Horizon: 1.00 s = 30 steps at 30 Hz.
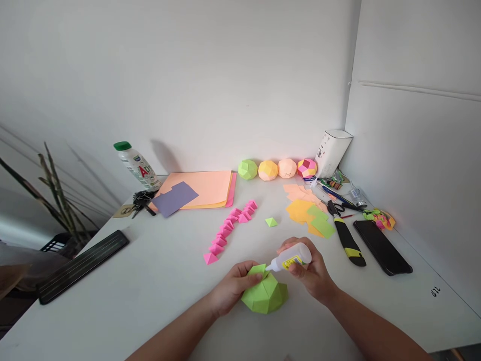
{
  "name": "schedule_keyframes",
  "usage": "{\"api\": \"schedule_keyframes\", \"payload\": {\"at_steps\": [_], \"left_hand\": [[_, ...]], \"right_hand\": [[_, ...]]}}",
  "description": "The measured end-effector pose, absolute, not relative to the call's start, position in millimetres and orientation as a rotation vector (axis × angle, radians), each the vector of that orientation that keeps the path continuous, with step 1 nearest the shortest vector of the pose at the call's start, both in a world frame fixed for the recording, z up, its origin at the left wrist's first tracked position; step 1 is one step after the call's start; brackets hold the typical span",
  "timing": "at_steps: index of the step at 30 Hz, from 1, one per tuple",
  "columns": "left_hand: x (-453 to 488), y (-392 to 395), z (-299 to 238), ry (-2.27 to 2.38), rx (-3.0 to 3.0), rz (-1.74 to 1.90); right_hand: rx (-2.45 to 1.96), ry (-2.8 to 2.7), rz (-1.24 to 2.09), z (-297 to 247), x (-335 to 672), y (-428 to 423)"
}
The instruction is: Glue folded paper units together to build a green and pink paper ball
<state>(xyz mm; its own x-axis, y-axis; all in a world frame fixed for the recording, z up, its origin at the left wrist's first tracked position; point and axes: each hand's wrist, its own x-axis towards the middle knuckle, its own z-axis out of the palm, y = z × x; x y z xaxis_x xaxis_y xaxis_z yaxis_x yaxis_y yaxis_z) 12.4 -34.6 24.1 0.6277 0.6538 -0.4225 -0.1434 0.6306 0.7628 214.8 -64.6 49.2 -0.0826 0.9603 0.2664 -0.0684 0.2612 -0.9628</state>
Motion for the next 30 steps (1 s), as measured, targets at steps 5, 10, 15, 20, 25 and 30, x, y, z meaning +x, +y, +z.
{"api": "schedule_keyframes", "payload": {"at_steps": [5,10,15,20,25,30], "left_hand": [[11.9,-35.0,23.2,0.757,0.758,0.509],[12.5,-34.2,24.5,0.764,0.757,0.503],[12.9,-34.4,26.5,0.764,0.768,0.501],[12.4,-34.0,24.1,0.763,0.767,0.506],[12.7,-34.6,24.9,0.78,0.749,0.512],[12.2,-34.8,25.0,0.772,0.761,0.511]], "right_hand": [[-0.927,-1.313,1.125,49.4,214.8,-63.0],[-0.923,-1.328,1.116,47.7,215.5,-62.4],[-0.912,-1.34,1.099,47.2,215.6,-63.2],[-0.91,-1.323,1.107,48.2,214.7,-62.5],[-0.952,-1.254,1.175,49.6,214.9,-59.8],[-0.978,-1.209,1.211,50.3,215.3,-58.1]]}}
